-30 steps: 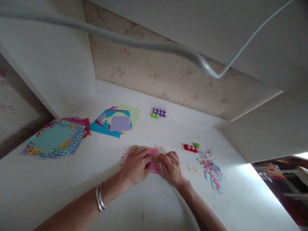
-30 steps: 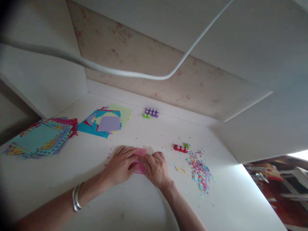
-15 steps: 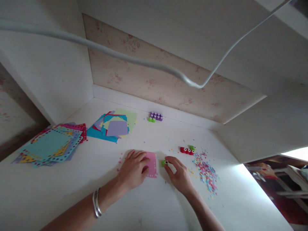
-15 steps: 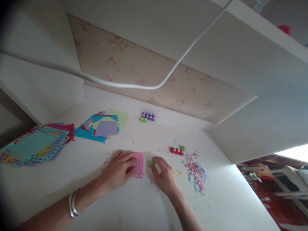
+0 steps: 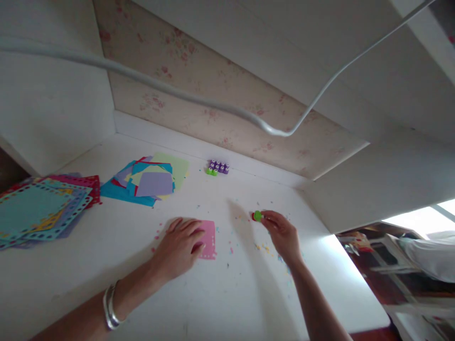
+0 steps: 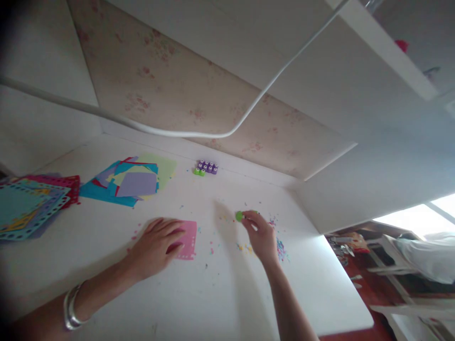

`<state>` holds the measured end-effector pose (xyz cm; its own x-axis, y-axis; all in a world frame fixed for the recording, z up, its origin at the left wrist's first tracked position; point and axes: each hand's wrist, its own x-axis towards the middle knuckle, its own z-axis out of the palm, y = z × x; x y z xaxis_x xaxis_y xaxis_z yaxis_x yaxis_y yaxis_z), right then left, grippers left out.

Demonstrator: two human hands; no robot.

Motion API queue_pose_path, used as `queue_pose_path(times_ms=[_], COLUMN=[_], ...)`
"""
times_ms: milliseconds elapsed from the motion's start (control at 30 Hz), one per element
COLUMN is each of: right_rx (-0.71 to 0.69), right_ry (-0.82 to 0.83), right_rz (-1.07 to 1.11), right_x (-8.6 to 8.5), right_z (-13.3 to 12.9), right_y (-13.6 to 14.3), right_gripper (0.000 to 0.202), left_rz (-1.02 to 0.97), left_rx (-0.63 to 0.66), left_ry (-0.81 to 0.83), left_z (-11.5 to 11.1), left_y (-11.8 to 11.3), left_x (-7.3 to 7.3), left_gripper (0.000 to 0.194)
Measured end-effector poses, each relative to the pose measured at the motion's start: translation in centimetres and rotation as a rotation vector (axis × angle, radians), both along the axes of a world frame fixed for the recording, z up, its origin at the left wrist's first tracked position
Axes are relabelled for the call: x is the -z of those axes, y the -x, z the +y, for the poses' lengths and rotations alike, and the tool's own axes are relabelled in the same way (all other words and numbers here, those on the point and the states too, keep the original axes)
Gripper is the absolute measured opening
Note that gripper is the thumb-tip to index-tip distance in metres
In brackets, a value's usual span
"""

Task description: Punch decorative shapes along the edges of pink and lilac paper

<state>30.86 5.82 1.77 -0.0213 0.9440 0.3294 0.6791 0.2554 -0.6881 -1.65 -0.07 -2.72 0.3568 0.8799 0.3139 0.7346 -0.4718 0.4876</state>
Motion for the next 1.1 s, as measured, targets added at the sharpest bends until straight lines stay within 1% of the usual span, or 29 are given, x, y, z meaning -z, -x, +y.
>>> queue_pose_path(times_ms=[67,133,200,300,467,533,633,700,767,867,967,1033,1100], right_rx=[0.074,0.092,0.079,0.033,-0.014,-0.011,0.007,0.016,-0.009,-0.123,-0.223,-0.243,-0.228], right_ry=[0.001,0.021,0.050,0.091,0.141,0.154,0.138,0.105,0.083,0.087,0.085,0.077,0.070], right_rz=[-0.106,-0.178,-0.248,-0.340,-0.432,-0.457,-0.475,-0.469,-0.455,-0.444,-0.466,-0.489,-0.512], right_x=[-0.8,-1.1,-1.0,-0.4,0.6,0.6,0.1,-0.2,-0.3,0.3,1.4,2.0,2.3], right_z=[2.6,4.8,6.2,7.2,7.5,7.6,8.0,8.4,9.0,10.2,12.4,14.4,16.3], right_y=[-3.0,-5.3,-6.5,-6.8,-6.4,-6.5,-6.3,-5.2,-2.9,2.2,8.0,11.4,14.0], right_gripper=[0.034,0.030,0.025,0.020,0.020,0.020,0.026,0.030,0.032,0.030,0.028,0.031,0.036], left_rz=[0.005,0.006,0.005,0.004,-0.001,-0.002,-0.007,-0.010,-0.009,-0.002,-0.002,-0.008,-0.006], left_rx=[-0.003,-0.007,-0.005,0.006,0.003,0.004,0.003,-0.001,-0.004,-0.014,-0.022,-0.030,-0.038], left_ry=[0.001,0.000,0.000,0.004,0.005,0.009,0.021,0.031,0.036,0.036,0.042,0.045,0.042], left_z=[0.0,0.0,0.0,0.0,0.1,0.1,0.0,0.0,-0.1,-0.1,-0.2,-0.2,-0.2], left_y=[0.0,0.0,0.0,0.0,0.0,0.1,0.1,0.1,0.1,0.1,0.1,0.0,0.0], left_x=[0.1,0.1,0.0,-0.1,-0.1,-0.1,-0.2,-0.4,-0.5,-0.6,-0.6,-0.6,-0.5], left_gripper=[0.025,0.025,0.026,0.025,0.025,0.025,0.025,0.024,0.023,0.022,0.022,0.020,0.018])
